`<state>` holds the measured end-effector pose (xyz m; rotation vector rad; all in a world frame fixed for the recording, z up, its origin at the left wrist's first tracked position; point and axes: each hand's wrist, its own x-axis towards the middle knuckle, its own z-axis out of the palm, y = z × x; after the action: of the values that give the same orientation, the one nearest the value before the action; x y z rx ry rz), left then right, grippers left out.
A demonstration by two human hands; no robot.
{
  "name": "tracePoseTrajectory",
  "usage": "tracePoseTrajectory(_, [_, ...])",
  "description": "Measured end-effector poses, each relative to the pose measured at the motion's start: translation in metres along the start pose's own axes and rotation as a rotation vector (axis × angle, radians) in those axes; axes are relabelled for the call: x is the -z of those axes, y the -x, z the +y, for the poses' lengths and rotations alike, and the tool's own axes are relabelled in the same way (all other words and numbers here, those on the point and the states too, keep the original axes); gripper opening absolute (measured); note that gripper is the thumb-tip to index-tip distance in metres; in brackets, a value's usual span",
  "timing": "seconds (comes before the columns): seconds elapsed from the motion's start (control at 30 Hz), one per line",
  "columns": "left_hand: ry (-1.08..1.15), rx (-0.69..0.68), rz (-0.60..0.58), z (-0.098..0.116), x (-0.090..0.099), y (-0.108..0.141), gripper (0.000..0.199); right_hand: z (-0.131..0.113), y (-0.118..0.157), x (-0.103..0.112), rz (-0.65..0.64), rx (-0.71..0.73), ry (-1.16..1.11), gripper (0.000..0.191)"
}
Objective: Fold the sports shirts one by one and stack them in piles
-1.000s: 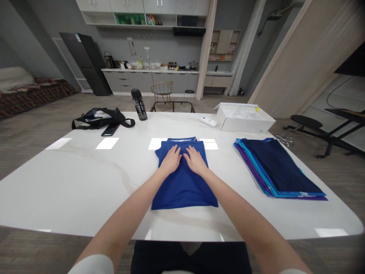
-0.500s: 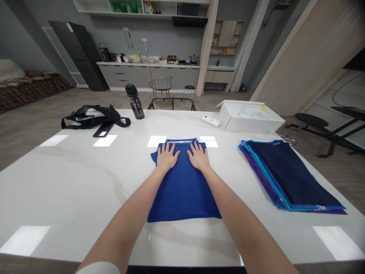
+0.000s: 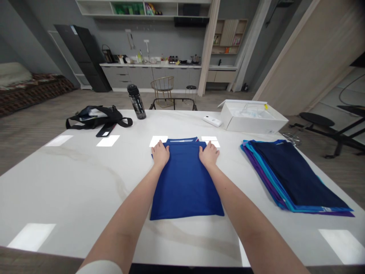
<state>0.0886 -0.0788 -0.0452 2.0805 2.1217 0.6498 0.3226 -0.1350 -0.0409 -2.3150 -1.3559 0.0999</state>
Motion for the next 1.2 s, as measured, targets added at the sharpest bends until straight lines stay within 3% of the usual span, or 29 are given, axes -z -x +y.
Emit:
tracePoseTrajectory(0.1, [-0.041, 0.154, 0.106, -0.001, 0.005, 0.004, 0.058, 0.002, -0.002, 0.003, 0.034, -0.036, 0.017, 0.062])
tracePoseTrajectory(0.27, [-0.079, 0.175, 0.059, 0.002, 0.01, 0.004, 0.053, 0.003, -0.008, 0.004, 0.048, 0.0, 0.043, 0.063])
tracePoseTrajectory(0.33, [-0.075, 0.195, 0.035, 0.004, 0.011, 0.004, 0.053, 0.004, -0.01, 0.003, 0.019, 0.056, 0.02, 0.054])
tracePoseTrajectory(0.5, [-0.06, 0.173, -0.011, 0.005, 0.012, 0.004, 0.046, 0.01, -0.013, -0.001, -0.07, 0.177, -0.161, 0.027])
tracePoseTrajectory(0.63, [0.053, 0.099, -0.026, 0.003, 0.012, -0.002, 0.04, 0.01, -0.019, 0.003, -0.186, 0.076, -0.466, 0.036])
tracePoseTrajectory(0.77, [0.337, 0.238, -0.269, -0.004, 0.021, -0.032, 0.04, 0.005, -0.038, 0.015, -0.412, -0.147, -0.761, 0.056])
tracePoseTrajectory(0.9, [0.493, 0.317, -0.493, -0.011, 0.035, -0.068, 0.028, -0.003, -0.062, 0.026, -0.568, -0.223, -0.8, 0.037])
tracePoseTrajectory(1.03, [0.681, 0.391, -0.824, -0.012, 0.042, -0.083, 0.03, -0.011, -0.076, 0.029, -0.738, -0.272, -0.87, 0.023])
tracePoseTrajectory(1.1, [0.792, 0.382, -0.862, -0.012, 0.042, -0.079, 0.036, -0.011, -0.075, 0.028, -0.755, -0.282, -0.907, 0.019])
tracePoseTrajectory(1.2, [0.964, 0.278, -0.792, -0.011, 0.042, -0.065, 0.045, -0.008, -0.066, 0.024, -0.693, -0.26, -0.963, 0.014])
